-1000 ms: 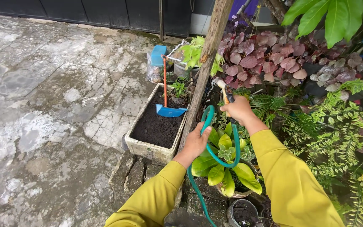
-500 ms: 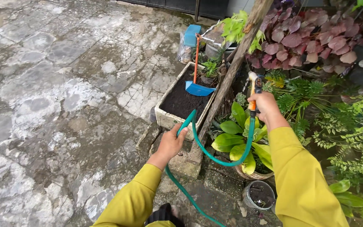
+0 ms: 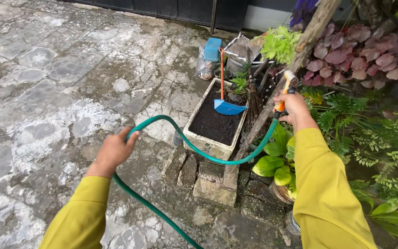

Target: Water several potted plants using a hose with a spray nozzle.

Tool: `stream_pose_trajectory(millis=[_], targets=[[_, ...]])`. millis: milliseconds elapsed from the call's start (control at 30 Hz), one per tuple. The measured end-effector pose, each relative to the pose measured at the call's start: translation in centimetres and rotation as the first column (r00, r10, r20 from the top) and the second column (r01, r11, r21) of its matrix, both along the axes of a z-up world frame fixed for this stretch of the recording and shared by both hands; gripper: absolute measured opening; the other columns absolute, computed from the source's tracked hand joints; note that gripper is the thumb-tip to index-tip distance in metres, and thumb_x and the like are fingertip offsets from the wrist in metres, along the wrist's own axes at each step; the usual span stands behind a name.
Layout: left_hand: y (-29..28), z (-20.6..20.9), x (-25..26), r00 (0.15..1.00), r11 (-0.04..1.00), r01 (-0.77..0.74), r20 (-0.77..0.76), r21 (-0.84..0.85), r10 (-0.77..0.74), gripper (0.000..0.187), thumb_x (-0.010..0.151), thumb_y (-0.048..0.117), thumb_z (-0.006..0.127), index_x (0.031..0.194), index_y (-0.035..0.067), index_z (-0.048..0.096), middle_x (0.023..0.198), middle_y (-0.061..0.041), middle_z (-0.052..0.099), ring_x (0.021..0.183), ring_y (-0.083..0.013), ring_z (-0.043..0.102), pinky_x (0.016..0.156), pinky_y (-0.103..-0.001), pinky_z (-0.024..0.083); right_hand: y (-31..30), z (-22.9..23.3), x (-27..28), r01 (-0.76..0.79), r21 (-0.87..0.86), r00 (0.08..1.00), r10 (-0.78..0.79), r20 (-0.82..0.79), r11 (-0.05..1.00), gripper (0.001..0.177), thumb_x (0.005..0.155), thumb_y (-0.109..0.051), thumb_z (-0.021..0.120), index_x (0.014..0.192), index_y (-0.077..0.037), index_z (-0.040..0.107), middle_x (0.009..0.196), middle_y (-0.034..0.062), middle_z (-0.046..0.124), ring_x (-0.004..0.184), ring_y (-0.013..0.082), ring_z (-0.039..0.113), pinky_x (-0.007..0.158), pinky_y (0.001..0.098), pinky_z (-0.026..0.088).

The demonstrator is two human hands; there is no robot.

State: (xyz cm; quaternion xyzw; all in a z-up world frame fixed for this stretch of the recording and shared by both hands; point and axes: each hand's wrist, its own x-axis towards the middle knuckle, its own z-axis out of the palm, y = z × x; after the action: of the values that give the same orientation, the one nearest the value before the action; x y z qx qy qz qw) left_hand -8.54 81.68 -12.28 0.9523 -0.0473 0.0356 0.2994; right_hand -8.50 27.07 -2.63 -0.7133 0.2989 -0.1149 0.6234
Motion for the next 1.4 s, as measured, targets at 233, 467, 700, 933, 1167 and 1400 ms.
stream_pose_trajectory(millis=[233, 467, 700, 933, 1167, 1400], targets=[[14.7, 2.0, 10.0, 0.862, 0.999, 0.016, 0.505, 0.030, -0.029, 0.035, 0.107, 0.042, 0.060, 0.104, 0.008, 0.064, 0.080, -0.022, 0.068, 0.077, -0.0464, 0.067, 0.067, -0.055, 0.052, 3.2, -2.5, 7.5, 0.086, 0.246, 0.980, -0.127, 0.155, 0.965, 0.018, 0.092, -0.014, 0.060, 0.106, -0.003, 0.060, 0.094, 0.0128, 0.064, 0.084, 0.0321, 0.068, 0.101, 0.0713, 0.052], [13.7, 1.2, 15.1, 0.866, 0.976, 0.057, 0.497, -0.209, 0.055, 0.032, 0.107, 0.040, 0.058, 0.103, 0.008, 0.058, 0.071, -0.020, 0.066, 0.066, -0.0438, 0.067, 0.059, -0.053, 0.051, 8.7, -1.4, 11.5, 0.041, 0.396, 0.942, -0.168, 0.291, 0.917, 0.023, 0.095, -0.009, 0.052, 0.118, -0.006, 0.053, 0.101, 0.0178, 0.068, 0.089, 0.0368, 0.070, 0.095, 0.0686, 0.051], [9.6, -2.4, 22.4, 0.937, 0.978, 0.154, 0.335, -0.139, -0.100, 0.037, 0.100, 0.049, 0.056, 0.104, 0.013, 0.061, 0.071, -0.022, 0.069, 0.070, -0.0465, 0.067, 0.062, -0.057, 0.052, 10.8, -0.5, 16.7, 0.178, 0.122, 0.956, -0.201, 0.212, 0.976, 0.023, 0.098, -0.017, 0.064, 0.119, -0.011, 0.058, 0.094, 0.0088, 0.068, 0.083, 0.0304, 0.068, 0.086, 0.0698, 0.054], [7.2, -3.5, 35.5, 0.890, 0.927, 0.332, 0.383, -0.175, -0.247, 0.036, 0.099, 0.048, 0.058, 0.101, 0.013, 0.062, 0.079, -0.021, 0.070, 0.076, -0.0483, 0.066, 0.063, -0.058, 0.050, 8.2, -2.6, 25.6, 0.316, 0.015, 0.946, -0.317, 0.062, 0.948, 0.022, 0.099, -0.020, 0.068, 0.113, -0.006, 0.060, 0.091, 0.0083, 0.068, 0.078, 0.0288, 0.068, 0.086, 0.0655, 0.051], [6.0, -2.7, 46.6, 0.906, 0.882, 0.388, 0.288, -0.267, -0.312, 0.035, 0.099, 0.046, 0.058, 0.101, 0.011, 0.060, 0.069, -0.022, 0.067, 0.074, -0.0479, 0.066, 0.062, -0.056, 0.049, 5.4, -1.9, 35.1, 0.407, 0.057, 0.906, -0.411, 0.098, 0.911, 0.013, 0.090, -0.008, 0.072, 0.101, -0.007, 0.065, 0.083, 0.0055, 0.066, 0.070, 0.0277, 0.063, 0.077, 0.0600, 0.051], [4.6, -3.8, 59.0, 0.893, 0.819, 0.446, 0.238, -0.360, -0.381, 0.036, 0.098, 0.046, 0.060, 0.098, 0.010, 0.061, 0.064, -0.021, 0.064, 0.067, -0.0465, 0.065, 0.061, -0.053, 0.050, 7.6, 1.6, 43.1, 0.505, -0.038, 0.861, -0.501, 0.088, 0.862, 0.013, 0.091, -0.007, 0.071, 0.100, -0.005, 0.061, 0.081, 0.0067, 0.064, 0.069, 0.0273, 0.063, 0.070, 0.0569, 0.050]])
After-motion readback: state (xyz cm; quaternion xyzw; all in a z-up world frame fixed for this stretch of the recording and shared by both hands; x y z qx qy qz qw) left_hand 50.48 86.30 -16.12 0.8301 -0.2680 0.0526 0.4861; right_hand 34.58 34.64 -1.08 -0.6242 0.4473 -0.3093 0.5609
